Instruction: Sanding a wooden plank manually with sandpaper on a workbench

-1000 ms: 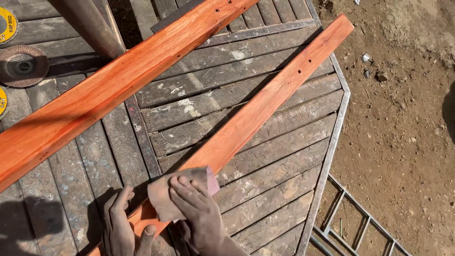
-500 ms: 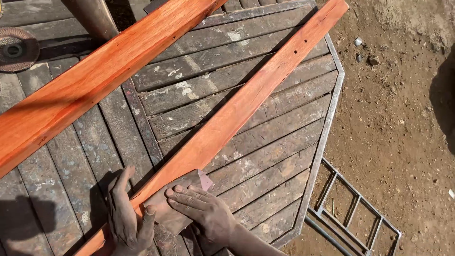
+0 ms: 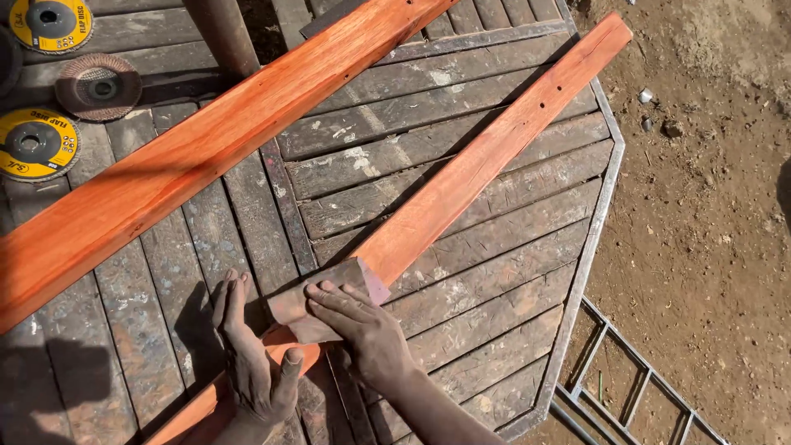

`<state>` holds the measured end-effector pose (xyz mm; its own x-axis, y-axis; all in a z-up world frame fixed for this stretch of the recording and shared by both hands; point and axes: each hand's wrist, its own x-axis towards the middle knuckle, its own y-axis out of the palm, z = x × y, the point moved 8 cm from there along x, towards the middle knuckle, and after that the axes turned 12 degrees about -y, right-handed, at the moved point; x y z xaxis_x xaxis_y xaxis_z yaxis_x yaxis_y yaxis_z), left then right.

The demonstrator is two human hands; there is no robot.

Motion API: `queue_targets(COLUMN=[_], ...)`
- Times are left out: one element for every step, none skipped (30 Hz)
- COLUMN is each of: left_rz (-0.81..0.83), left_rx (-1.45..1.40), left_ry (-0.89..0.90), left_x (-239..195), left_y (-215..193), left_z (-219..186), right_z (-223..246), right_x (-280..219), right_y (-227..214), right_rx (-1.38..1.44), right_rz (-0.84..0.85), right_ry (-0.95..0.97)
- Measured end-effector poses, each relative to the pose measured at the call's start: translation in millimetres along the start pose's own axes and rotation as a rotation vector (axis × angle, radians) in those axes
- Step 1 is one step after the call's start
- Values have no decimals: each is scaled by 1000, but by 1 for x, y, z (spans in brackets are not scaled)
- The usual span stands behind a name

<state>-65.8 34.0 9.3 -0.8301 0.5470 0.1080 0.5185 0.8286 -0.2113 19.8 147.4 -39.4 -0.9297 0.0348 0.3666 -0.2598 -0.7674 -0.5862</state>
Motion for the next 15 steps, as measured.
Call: queue_targets(left_rz=[-40, -73, -68, -48, -28, -16, 23, 36, 20, -9, -38, -25, -44, -55, -35], left_rx=[166, 329, 321, 363, 406, 390, 413, 421, 390, 407, 422, 424, 476, 508, 490], left_ry=[75, 134, 129, 110, 90, 93, 48, 14, 29, -13, -55, -65, -29, 17, 18], left_x=[4, 0, -4, -4, -3, -5, -5, 1, 0, -2, -5, -5, -5, -1, 30], left_y=[-1, -1, -2, 0, 3, -2, -4, 2, 15, 11, 9, 5, 3, 11, -11], left_z=[-9, -16, -14, -12, -11, -9, -5, -2, 0, 5, 14, 10, 6, 6, 102], right_z=[-47, -83, -113, -152, -187, -159, -126, -91, -60, -20, 26, 9, -11, -37, -93], right_x=[-1, -15, -20, -27, -37, -27, -16, -12, -17, -15, -25, -23, -24, -29, -29], right_y=[-50, -102, -135, -186, -237, -188, -131, -90, -72, -24, 15, -10, -32, -61, -105], right_rx=[-197, -389, -395, -511, -624, -641, -532, -437, -470, -258, -52, -46, -43, -61, -75], right_rz=[-96, -184, -180, -324, -469, -472, -376, -270, -264, -98, 73, 72, 116, 160, 159], right_ry=[74, 163, 171, 339, 508, 517, 413, 282, 264, 125, -17, -2, -18, -25, -2])
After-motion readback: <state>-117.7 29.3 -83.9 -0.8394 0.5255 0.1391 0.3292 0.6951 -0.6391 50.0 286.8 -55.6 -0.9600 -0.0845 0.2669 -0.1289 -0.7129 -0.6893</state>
